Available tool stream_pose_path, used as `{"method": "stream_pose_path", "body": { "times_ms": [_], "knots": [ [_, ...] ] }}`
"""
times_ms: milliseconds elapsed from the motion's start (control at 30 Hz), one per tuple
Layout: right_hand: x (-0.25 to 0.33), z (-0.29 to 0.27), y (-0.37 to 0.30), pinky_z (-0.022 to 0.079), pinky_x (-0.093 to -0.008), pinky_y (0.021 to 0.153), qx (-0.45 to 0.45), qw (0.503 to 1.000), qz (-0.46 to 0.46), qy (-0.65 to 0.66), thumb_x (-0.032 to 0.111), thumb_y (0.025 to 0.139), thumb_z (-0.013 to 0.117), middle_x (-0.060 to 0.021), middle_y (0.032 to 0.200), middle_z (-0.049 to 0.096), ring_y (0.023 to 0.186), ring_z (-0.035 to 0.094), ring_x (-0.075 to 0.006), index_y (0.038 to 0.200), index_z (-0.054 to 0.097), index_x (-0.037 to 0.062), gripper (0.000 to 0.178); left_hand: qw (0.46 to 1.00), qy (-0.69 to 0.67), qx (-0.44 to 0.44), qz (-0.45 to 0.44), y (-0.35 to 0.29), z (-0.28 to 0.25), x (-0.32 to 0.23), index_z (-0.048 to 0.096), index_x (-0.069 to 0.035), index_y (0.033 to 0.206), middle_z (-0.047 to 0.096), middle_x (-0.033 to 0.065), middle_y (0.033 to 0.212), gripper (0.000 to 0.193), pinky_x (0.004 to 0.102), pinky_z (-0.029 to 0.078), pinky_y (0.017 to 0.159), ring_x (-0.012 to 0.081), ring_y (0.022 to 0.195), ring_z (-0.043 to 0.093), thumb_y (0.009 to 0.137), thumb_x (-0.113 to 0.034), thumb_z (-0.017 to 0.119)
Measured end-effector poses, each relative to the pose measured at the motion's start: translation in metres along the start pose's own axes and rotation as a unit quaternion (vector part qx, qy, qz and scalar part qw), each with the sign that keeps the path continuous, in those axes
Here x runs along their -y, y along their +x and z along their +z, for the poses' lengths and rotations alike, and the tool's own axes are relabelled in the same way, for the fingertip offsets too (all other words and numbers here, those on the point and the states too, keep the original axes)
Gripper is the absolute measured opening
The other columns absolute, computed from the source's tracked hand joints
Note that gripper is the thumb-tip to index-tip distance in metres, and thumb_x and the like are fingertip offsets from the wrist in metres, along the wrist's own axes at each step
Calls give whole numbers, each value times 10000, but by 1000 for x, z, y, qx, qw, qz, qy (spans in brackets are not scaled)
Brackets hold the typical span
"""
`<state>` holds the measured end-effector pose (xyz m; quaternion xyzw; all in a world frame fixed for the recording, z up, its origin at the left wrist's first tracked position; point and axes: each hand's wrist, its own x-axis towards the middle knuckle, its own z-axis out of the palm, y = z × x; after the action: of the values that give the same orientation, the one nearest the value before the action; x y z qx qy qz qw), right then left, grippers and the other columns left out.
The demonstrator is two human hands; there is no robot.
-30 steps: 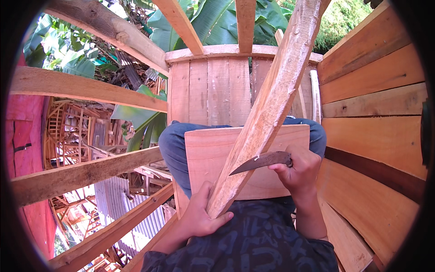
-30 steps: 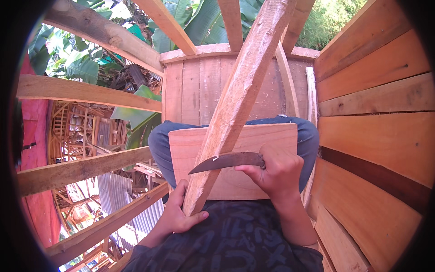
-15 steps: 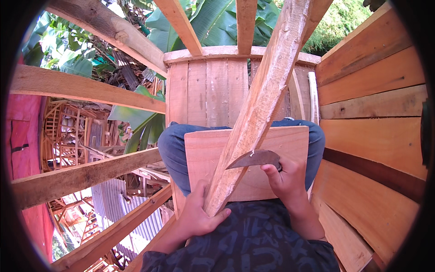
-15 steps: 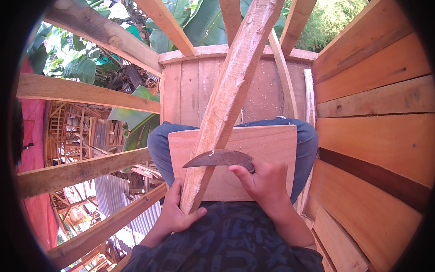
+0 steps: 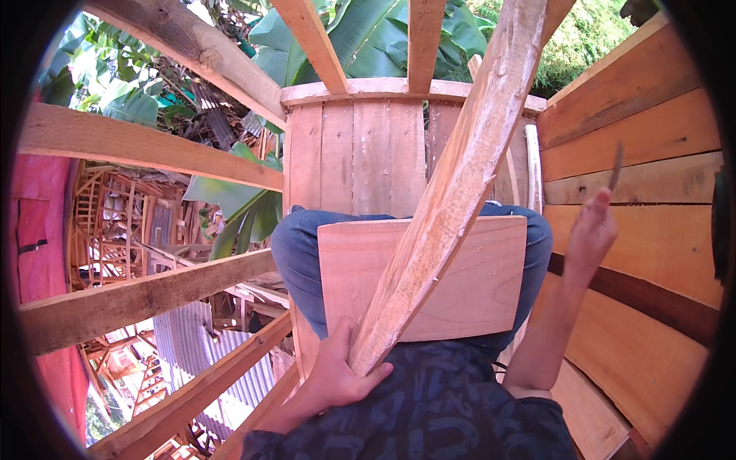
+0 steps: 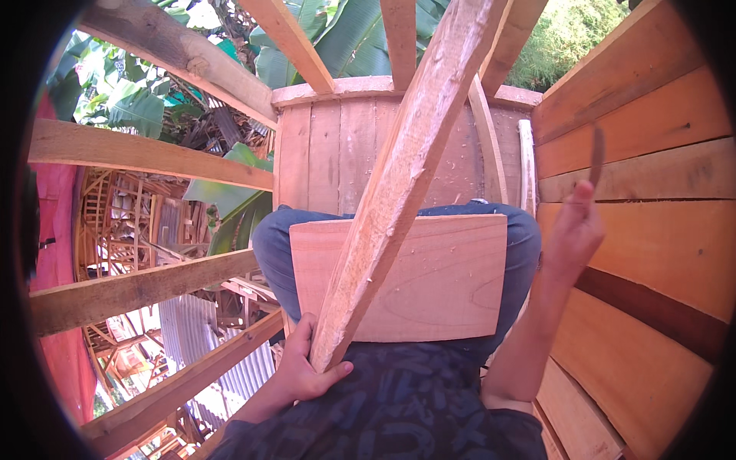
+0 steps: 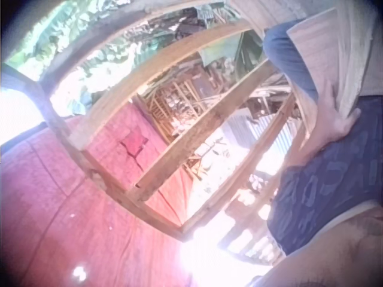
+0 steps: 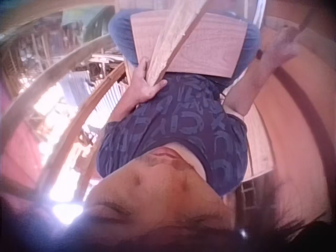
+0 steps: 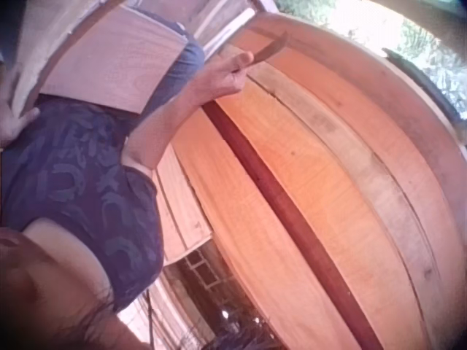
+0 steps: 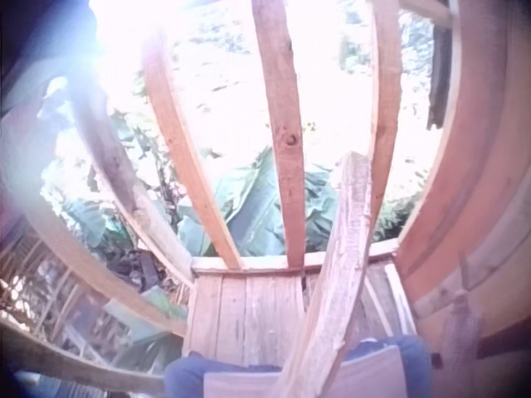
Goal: The person is carving a wooden plank using a curved knife. They hold the plank on their lap and repeatedly shave thin layers from its surface, rotating the plank to work on different sections.
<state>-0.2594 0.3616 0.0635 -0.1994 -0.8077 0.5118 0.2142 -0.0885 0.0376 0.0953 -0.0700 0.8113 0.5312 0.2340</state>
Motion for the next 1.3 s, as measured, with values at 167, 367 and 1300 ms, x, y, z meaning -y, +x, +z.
{"method": "stream_pose_path", "body": {
  "times_ms": [167,367,1300],
  "knots": [
    [15,-13,-32,196,-268,440,123,986,-115,-11,569,950,427,50,565,296,498,291,-53,615,340,101,582,1000,7,-7,-8,12,-1,-7,440,0,1059,580,181,906,549,356,452,766,255,854,597,694,-223,785],
    [33,27,-122,358,-407,431,314,918,-228,-82,518,827,647,-141,508,453,447,490,-342,593,490,26,568,998,-52,-35,25,18,4,-13,453,-7,1046,570,150,913,540,356,446,769,249,846,583,684,-226,789],
    [28,23,-69,355,-336,419,179,899,-377,-135,695,658,639,-65,498,395,444,466,-261,546,433,94,645,998,-59,4,20,12,6,-26,458,-23,1046,599,126,901,534,325,456,749,209,832,607,683,-204,805]
  ]
}}
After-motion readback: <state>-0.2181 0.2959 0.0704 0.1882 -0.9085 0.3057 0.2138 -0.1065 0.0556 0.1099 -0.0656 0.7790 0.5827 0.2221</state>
